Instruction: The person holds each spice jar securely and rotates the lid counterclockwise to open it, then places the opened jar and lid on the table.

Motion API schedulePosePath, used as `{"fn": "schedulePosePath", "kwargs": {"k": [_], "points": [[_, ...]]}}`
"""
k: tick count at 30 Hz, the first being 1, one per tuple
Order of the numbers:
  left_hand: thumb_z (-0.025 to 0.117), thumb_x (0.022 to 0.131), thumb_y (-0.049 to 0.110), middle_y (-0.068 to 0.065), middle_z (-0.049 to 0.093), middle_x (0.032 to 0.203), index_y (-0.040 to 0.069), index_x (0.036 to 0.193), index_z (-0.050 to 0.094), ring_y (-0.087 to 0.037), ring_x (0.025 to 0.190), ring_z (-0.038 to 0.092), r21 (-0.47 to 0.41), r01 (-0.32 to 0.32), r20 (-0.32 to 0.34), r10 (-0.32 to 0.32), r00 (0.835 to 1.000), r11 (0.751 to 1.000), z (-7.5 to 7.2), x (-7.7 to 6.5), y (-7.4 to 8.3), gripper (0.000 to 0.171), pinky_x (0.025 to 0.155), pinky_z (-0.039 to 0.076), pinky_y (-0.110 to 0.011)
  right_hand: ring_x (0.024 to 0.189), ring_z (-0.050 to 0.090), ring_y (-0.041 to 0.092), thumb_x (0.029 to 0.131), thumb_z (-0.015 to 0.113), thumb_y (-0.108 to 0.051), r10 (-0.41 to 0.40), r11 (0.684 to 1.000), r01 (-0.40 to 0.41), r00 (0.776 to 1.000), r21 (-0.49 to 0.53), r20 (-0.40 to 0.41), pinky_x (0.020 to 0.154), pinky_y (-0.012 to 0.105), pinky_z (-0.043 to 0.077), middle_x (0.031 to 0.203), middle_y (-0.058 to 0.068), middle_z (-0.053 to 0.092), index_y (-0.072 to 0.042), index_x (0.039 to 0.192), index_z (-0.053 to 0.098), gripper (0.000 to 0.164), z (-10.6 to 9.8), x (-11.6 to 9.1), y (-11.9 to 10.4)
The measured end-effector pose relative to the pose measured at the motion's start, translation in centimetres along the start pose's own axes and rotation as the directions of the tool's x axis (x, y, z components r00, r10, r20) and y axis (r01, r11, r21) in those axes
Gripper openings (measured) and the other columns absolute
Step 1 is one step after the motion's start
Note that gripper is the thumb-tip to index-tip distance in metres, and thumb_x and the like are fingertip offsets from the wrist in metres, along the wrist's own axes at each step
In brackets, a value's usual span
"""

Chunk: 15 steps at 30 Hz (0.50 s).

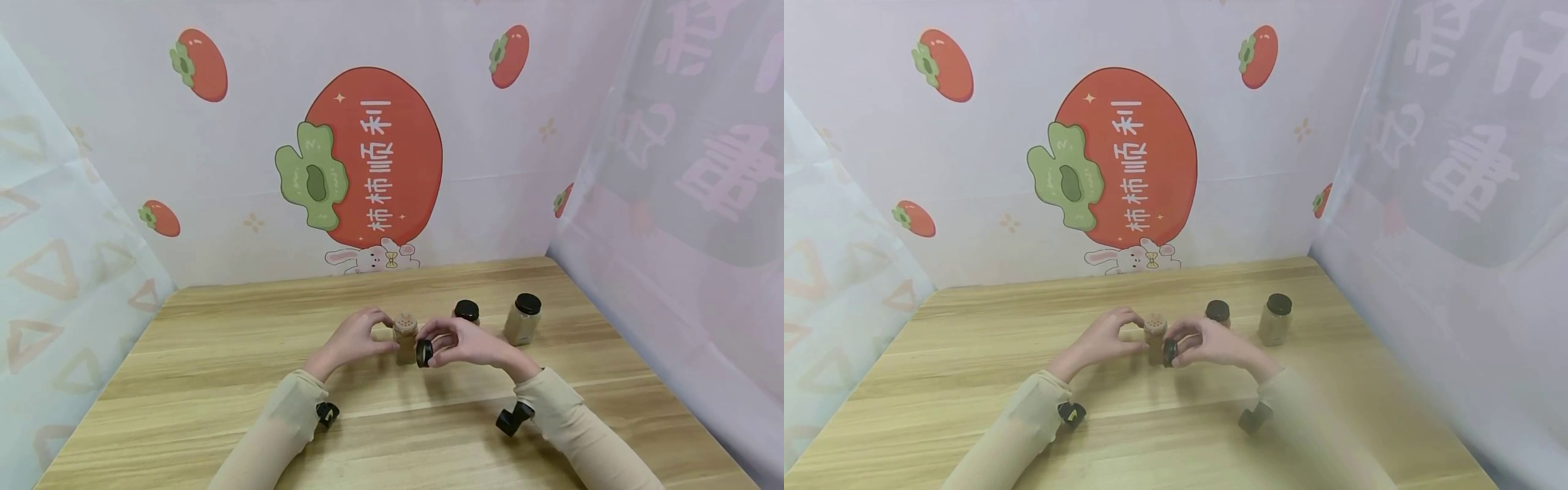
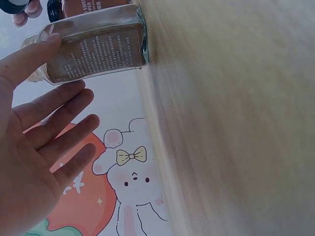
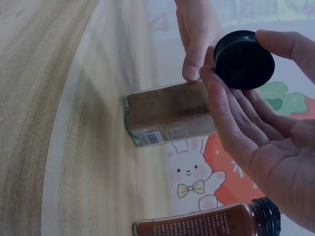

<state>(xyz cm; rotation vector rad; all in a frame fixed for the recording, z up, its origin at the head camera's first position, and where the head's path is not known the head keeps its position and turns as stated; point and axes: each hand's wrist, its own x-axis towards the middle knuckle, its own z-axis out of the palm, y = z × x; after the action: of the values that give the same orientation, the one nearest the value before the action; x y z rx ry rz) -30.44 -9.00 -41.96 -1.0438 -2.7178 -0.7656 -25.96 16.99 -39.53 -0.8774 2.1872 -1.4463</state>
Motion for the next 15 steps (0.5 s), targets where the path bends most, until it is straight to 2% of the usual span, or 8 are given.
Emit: {"fn": "schedulePosePath", "kwargs": {"k": [5,9,15], "points": [[0.076,0.076,0.040,0.001,0.066,0.105,0.012,0.106,0.068,-0.018,0.103,0.061,0.001,0.005,-0.007,-0.005,1.000,1.000,0.07,-0.02,-0.05,0.042,0.092,0.048,-0.037,0.098,0.065,0.024,0.081,0.072,-0.012,-0.039,0.998,0.042,0.998,-0.043,0.057,0.081,0.028,0.054,0.115,0.015,0.063,-0.002,0.123,0.058,0.045,0.05,0.09,0.43],[0.077,0.076,0.040,0.000,0.066,0.105,0.012,0.106,0.068,-0.020,0.103,0.061,-0.004,0.011,-0.008,-0.011,1.000,1.000,0.14,-0.05,-0.09,0.042,0.092,0.048,-0.037,0.100,0.065,0.027,0.080,0.073,-0.009,-0.057,0.998,0.060,0.995,-0.031,0.087,0.082,0.028,0.055,0.117,0.017,0.063,0.000,0.123,0.058,0.046,0.17,0.14,0.76],[0.077,0.076,0.040,0.000,0.066,0.105,0.012,0.106,0.068,-0.021,0.103,0.061,-0.005,0.012,-0.008,-0.012,1.000,1.000,0.06,-0.08,0.01,0.042,0.092,0.048,-0.037,0.104,0.064,0.026,0.078,0.074,-0.006,-0.034,0.999,0.037,0.994,-0.025,0.108,0.086,0.028,0.054,0.119,0.018,0.062,-0.001,0.123,0.057,0.049,0.41,0.19,0.97]]}}
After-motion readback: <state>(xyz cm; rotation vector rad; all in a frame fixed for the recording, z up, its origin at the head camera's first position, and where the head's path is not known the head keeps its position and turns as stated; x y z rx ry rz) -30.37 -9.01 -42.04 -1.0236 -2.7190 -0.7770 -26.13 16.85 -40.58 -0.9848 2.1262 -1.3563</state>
